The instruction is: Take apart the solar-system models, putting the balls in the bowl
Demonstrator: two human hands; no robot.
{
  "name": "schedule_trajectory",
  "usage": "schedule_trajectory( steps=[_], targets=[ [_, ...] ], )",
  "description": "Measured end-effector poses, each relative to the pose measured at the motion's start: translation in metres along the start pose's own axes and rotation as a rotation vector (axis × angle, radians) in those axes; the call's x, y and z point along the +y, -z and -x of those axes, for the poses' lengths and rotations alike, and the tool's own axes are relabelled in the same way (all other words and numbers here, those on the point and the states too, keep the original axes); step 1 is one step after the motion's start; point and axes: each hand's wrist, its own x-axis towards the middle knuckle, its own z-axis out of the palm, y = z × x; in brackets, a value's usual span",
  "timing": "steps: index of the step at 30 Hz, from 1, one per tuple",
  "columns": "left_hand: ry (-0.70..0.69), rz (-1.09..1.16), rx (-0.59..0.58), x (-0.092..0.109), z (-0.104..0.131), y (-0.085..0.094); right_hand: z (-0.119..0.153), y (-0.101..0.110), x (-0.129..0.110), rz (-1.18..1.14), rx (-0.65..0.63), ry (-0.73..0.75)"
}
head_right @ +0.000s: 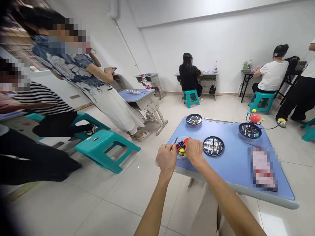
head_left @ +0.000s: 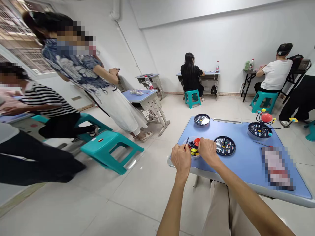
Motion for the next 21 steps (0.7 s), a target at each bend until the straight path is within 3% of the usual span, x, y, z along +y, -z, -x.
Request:
schedule_trajectory(
  steps=[8, 16, 21],
  targets=[
    [-0.055, -0.109, -0.038, 0.002, -0.005, -0.01, 0.0, -0.002, 0.004, 0.09, -0.036, 0.091],
    [-0.054, -0.122, -0.092, 0.003, -0.007, -0.009, -0.004, 0.012, 0.008, 0.131, -0.149, 0.284],
    [-0.025, -0.038, -0.116, -0.003, -0.008, -0.008, -0.002, 0.027, 0.008, 0.197, -0.151, 0.407]
  ],
)
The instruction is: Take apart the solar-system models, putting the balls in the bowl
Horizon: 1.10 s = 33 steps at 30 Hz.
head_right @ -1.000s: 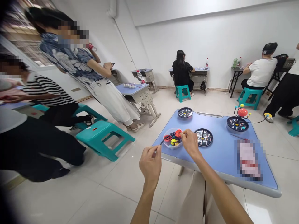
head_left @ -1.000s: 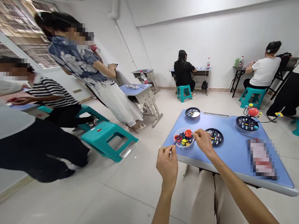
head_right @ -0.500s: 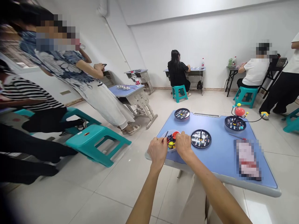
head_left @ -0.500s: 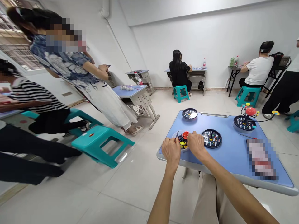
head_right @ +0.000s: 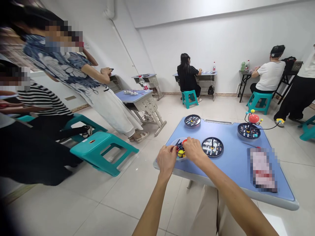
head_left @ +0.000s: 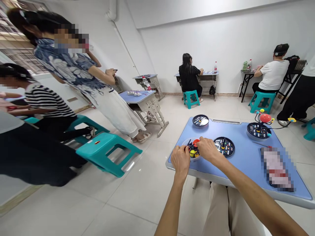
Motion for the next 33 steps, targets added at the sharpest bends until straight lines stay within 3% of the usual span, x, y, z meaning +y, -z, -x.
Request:
schedule_trajectory(
  steps=[6, 14, 19, 21, 25, 27, 29, 31, 33],
  targets=[
    [-0.024, 0.017, -0.059, -0.001, -0.004, 0.0, 0.003, 0.0, 0.001, 0.017, -0.053, 0.267],
    [-0.057, -0.007, -0.113, -0.002, -0.003, 0.005, 0.007, -0.004, 0.018, -0.09, -0.025, 0.302],
    [-0.099, -0.028, -0.137, -0.004, -0.007, 0.005, 0.005, -0.008, 0.013, -0.124, -0.043, 0.323],
    [-0.119, 0.005, -0.087, -0.004, -0.006, 0.007, 0.009, -0.008, 0.011, -0.157, 0.008, 0.303],
    [-0.133, 0.193, 0.113, 0.004, 0.01, 0.012, 0.037, -0.009, 0.032, -0.386, 0.322, 0.142],
    [-0.185, 0.341, 0.114, 0.016, 0.028, 0.01, 0.055, -0.013, 0.055, -0.567, 0.54, -0.029],
    [-0.275, 0.469, 0.024, 0.034, 0.048, 0.002, 0.069, -0.021, 0.083, -0.686, 0.698, -0.265],
    [-0.337, 0.513, -0.022, 0.056, 0.065, -0.013, 0.074, -0.031, 0.108, -0.727, 0.71, -0.445],
    [-0.421, 0.497, -0.035, 0.079, 0.074, -0.03, 0.07, -0.04, 0.124, -0.752, 0.598, -0.48]
  ],
)
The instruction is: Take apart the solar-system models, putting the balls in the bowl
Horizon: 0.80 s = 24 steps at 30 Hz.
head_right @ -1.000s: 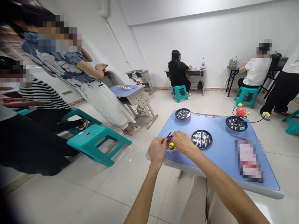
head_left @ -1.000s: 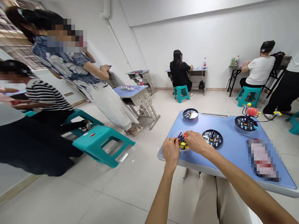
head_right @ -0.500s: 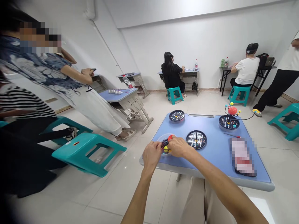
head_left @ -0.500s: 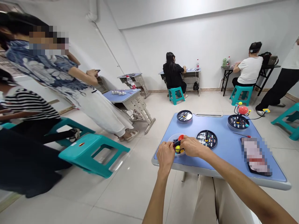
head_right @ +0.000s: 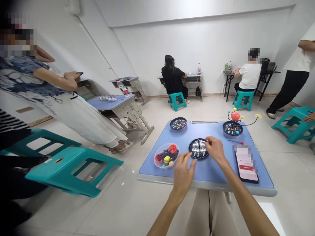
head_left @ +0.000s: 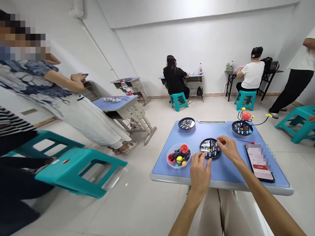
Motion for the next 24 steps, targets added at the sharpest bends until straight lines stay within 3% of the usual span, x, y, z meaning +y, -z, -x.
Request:
schedule_trajectory(
  steps=[4, 9, 15, 24],
  targets=[
    [-0.015, -0.149, -0.086, 0.01, -0.018, -0.037, -0.013, -0.015, 0.005, 0.084, -0.213, 0.052],
    [0.049, -0.309, -0.162, 0.008, -0.037, -0.045, -0.015, -0.027, -0.003, 0.306, -0.351, 0.193],
    [0.097, -0.327, -0.182, 0.006, -0.04, -0.046, -0.013, -0.032, 0.002, 0.431, -0.345, 0.261],
    [0.086, -0.239, -0.176, -0.004, -0.041, -0.05, -0.014, -0.045, 0.021, 0.331, -0.188, 0.35]
  ],
)
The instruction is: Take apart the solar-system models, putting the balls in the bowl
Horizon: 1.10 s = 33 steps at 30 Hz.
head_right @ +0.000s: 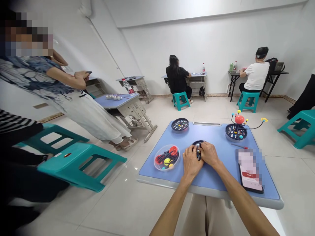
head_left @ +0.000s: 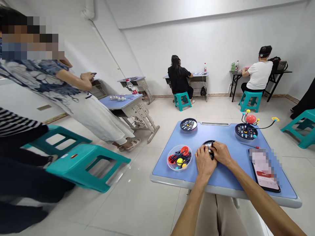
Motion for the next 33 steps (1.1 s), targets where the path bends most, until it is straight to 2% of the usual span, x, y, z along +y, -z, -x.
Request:
schedule_trajectory(
  steps=[5, 10, 19, 24, 29, 33],
  targets=[
    [0.024, 0.05, 0.06, -0.006, 0.001, -0.011, 0.004, 0.004, 0.004, 0.006, -0.025, -0.026],
    [-0.01, 0.042, -0.041, -0.01, 0.001, -0.014, 0.006, 0.01, 0.006, -0.021, -0.06, -0.014],
    [-0.036, 0.056, -0.152, -0.004, -0.001, -0.002, 0.011, 0.012, 0.006, 0.016, -0.106, 0.005],
    [-0.016, 0.07, -0.169, -0.001, -0.002, 0.003, 0.011, 0.011, 0.005, -0.035, -0.048, 0.044],
    [-0.027, 0.054, -0.163, -0.002, -0.003, 0.002, 0.011, 0.005, 0.006, -0.083, 0.04, 0.018],
    [-0.03, 0.07, -0.158, -0.002, -0.003, 0.001, 0.011, 0.003, 0.008, -0.103, 0.065, 0.081]
  ],
)
